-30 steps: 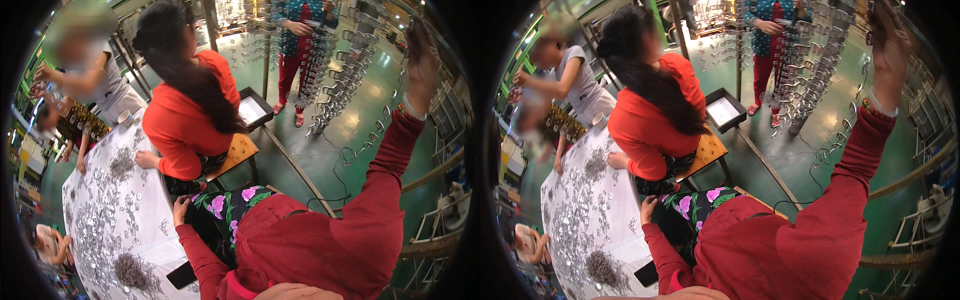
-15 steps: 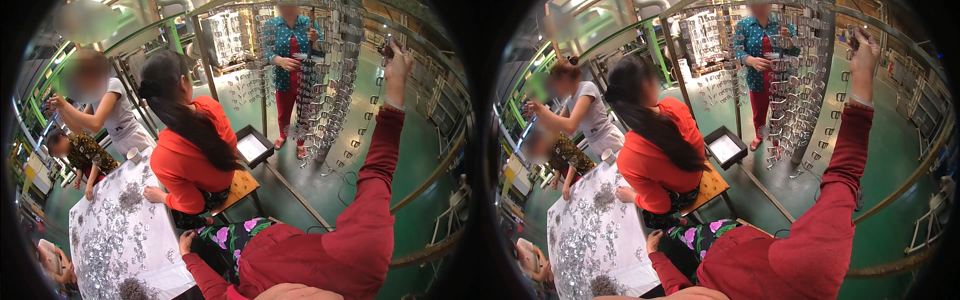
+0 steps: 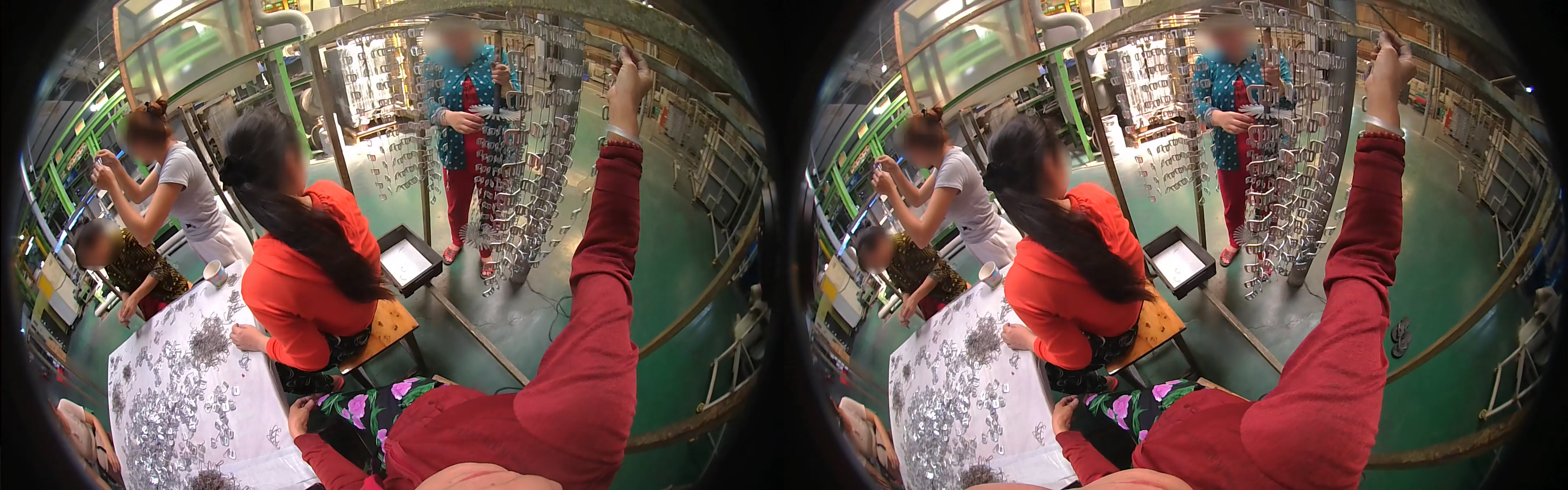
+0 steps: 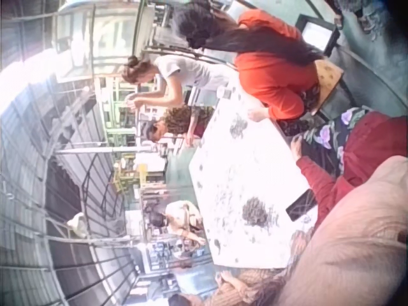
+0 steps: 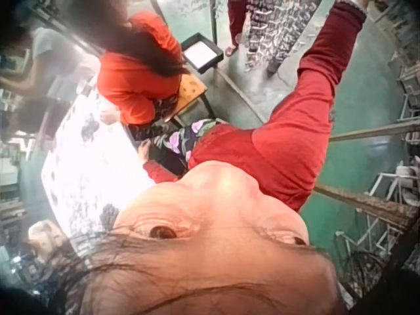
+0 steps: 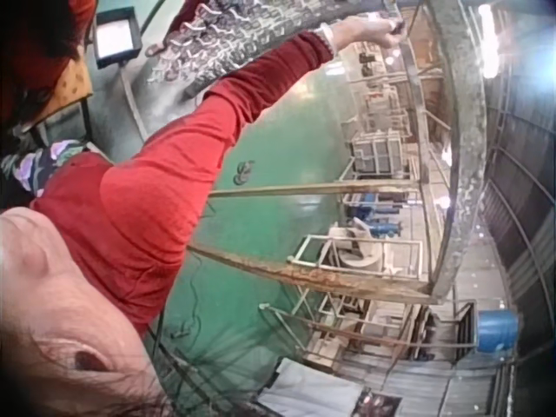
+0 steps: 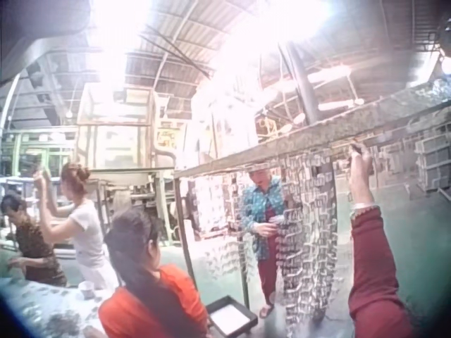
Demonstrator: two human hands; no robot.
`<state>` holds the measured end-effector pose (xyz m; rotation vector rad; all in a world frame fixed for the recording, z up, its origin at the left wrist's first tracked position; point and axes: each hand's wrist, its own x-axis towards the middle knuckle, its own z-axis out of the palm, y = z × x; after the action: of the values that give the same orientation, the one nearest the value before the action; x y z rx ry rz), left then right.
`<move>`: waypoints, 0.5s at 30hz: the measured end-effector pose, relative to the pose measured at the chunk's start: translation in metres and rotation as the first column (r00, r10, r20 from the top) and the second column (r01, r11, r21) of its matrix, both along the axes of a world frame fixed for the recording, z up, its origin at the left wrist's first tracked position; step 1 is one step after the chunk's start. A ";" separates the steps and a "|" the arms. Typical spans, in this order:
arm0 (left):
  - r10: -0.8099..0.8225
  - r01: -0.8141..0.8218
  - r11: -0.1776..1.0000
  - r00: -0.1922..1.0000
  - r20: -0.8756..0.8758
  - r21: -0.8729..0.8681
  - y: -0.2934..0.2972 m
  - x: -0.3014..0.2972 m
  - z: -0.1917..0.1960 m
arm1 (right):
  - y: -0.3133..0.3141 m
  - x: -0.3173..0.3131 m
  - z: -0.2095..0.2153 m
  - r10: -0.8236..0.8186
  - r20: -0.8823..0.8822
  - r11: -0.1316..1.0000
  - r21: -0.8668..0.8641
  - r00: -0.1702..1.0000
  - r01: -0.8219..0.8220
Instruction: The person assembles keychains by attaching small metal parts to key rings at a table. They pick up components from a large pile, connect them, and occasionally hang the finished items on a nearby rack.
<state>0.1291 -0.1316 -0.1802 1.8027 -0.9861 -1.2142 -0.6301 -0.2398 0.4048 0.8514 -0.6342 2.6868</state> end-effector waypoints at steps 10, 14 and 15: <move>-0.076 0.066 0.994 0.990 0.119 0.085 0.003 0.020 -0.020 | -0.027 -0.065 -0.012 -0.034 0.142 0.996 -0.077 0.989 0.045; -0.014 0.000 0.993 0.993 0.121 0.117 0.000 0.004 -0.004 | -0.015 -0.110 0.020 -0.014 0.082 1.000 -0.017 0.997 0.015; -0.017 0.003 0.992 0.993 0.113 0.124 0.000 0.004 -0.007 | -0.011 -0.125 0.025 -0.012 0.054 0.999 0.034 0.998 0.011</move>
<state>0.1328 -0.1316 -0.1868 1.9849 -1.0032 -1.2126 -0.7549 -0.2511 0.4301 0.7832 -0.6958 2.7042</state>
